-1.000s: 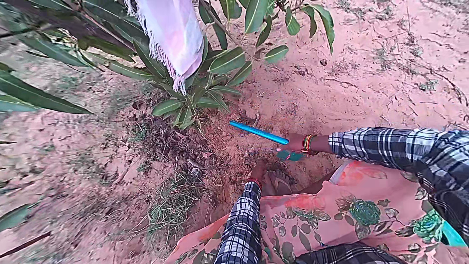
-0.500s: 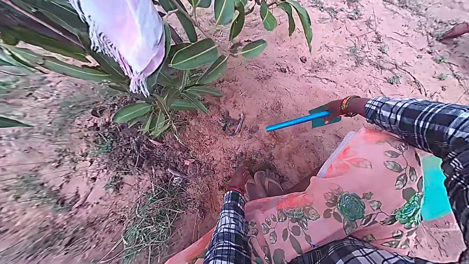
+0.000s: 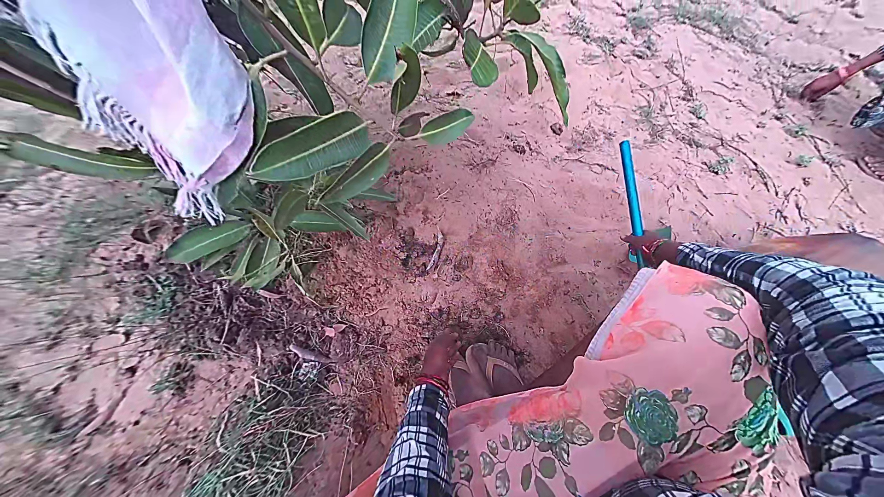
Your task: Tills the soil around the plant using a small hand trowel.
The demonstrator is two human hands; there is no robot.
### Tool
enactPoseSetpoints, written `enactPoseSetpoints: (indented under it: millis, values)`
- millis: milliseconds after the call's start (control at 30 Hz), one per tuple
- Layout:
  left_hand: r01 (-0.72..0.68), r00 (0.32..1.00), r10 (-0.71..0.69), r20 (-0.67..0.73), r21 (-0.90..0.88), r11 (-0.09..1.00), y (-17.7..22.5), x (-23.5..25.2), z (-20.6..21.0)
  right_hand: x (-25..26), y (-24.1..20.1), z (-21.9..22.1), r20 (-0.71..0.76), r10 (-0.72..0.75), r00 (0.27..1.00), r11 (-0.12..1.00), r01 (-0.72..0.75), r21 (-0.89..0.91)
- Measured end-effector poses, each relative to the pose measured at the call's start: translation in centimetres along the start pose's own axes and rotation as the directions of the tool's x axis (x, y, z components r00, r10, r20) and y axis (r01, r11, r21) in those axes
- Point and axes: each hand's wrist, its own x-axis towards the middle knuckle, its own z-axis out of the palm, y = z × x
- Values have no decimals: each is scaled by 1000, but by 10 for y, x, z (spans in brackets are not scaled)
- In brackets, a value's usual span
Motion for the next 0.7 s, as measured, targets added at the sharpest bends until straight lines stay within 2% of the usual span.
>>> enactPoseSetpoints:
  millis: [133, 200, 367, 433, 500, 567, 633, 700]
  values:
    - [11, 1000, -11, 3, -4, 1000, -2, 7, -3, -11, -2, 33, 290, -70, 954, 963, 141, -231]
    - [17, 1000, -17, 6, 10, 1000, -4, 11, -1, -28, -10, 55, 336, -46, 941, 934, 160, -319]
    - [36, 999, -38, 24, 71, 997, -12, 18, 2, -112, -66, 100, 450, -6, 893, 914, 188, -360]
    - [37, 999, -40, 30, 77, 996, -10, 17, 3, -149, -93, 108, 473, 83, 877, 921, 114, -373]
    - [35, 999, -36, 18, 73, 997, -7, 15, 1, -139, -94, 136, 474, 95, 876, 969, 27, -245]
    - [25, 1000, -26, 13, 56, 998, -6, 18, -3, -116, -87, 163, 497, -21, 868, 999, 7, 31]
    - [15, 1000, -15, 9, 16, 1000, -6, 20, -4, -128, -104, 169, 578, -117, 808, 964, -48, 263]
    - [21, 1000, -21, -7, -10, 1000, -8, 18, -1, -150, -126, 166, 655, -236, 718, 942, 3, 336]
